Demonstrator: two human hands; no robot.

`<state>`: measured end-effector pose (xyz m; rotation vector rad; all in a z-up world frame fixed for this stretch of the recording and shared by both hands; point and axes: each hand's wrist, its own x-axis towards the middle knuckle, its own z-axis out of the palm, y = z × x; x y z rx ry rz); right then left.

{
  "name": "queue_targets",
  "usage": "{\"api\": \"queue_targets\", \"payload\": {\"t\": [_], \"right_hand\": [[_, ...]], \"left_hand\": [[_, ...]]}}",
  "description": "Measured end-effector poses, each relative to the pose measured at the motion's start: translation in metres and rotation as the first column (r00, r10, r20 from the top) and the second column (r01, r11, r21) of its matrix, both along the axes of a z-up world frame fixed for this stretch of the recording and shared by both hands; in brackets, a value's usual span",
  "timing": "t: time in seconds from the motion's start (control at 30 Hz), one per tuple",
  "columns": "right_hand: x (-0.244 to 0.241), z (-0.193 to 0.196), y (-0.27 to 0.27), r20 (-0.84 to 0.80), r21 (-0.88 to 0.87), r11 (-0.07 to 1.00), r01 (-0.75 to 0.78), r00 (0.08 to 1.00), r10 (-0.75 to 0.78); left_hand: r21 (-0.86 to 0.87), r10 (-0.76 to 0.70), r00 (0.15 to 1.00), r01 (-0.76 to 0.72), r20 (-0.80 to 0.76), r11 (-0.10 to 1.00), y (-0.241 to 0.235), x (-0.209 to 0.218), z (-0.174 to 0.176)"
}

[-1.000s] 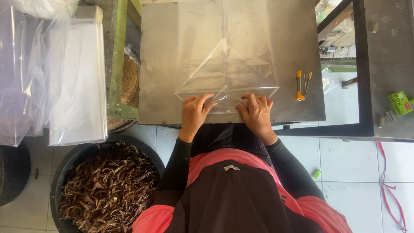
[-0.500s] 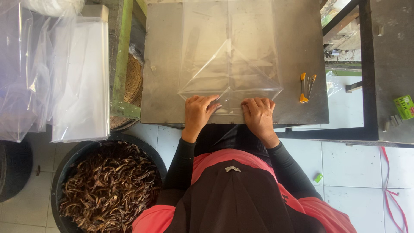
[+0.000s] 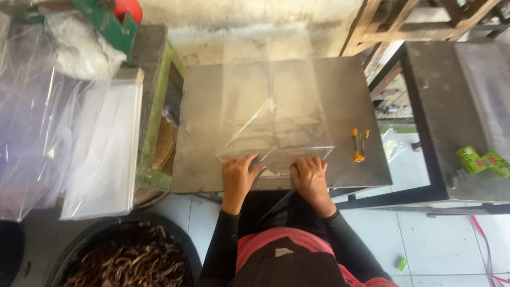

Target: The person repeatedly folds the top of a clear plastic bag on a metal table and uses a yellow handheld heat sealer to seal the fold. The person then places the sealed bag aside and repeats the process with another bag.

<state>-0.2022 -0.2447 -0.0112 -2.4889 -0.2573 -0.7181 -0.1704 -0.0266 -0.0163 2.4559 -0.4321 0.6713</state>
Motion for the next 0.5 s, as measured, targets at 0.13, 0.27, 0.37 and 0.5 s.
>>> {"api": "queue_targets", "payload": {"t": [0.13, 0.27, 0.37, 0.5], "right_hand": [[-0.003, -0.009, 0.001, 0.004, 0.004, 1.0, 0.012, 1.0, -0.012], [0.001, -0.01, -0.001, 0.024, 0.004, 1.0, 0.021, 0.999, -0.022], [-0.005, -0.013, -0.002, 0.019, 0.01, 1.0, 0.012, 1.0, -0.012], [-0.002, -0.012, 0.0, 0.027, 0.008, 1.0, 0.013, 1.0, -0.013]], "left_hand": [[0.012, 0.009, 0.998, -0.008, -0.055, 1.0, 0.0, -0.003, 0.0], [0.012, -0.097, 0.993, 0.096, 0.067, 0.995, 0.0, 0.0, -0.001], [0.103, -0.178, 0.977, 0.167, 0.114, 0.981, -0.003, -0.004, -0.007], [0.212, -0.171, 0.979, 0.144, 0.114, 0.967, -0.015, -0.007, -0.003]]}}
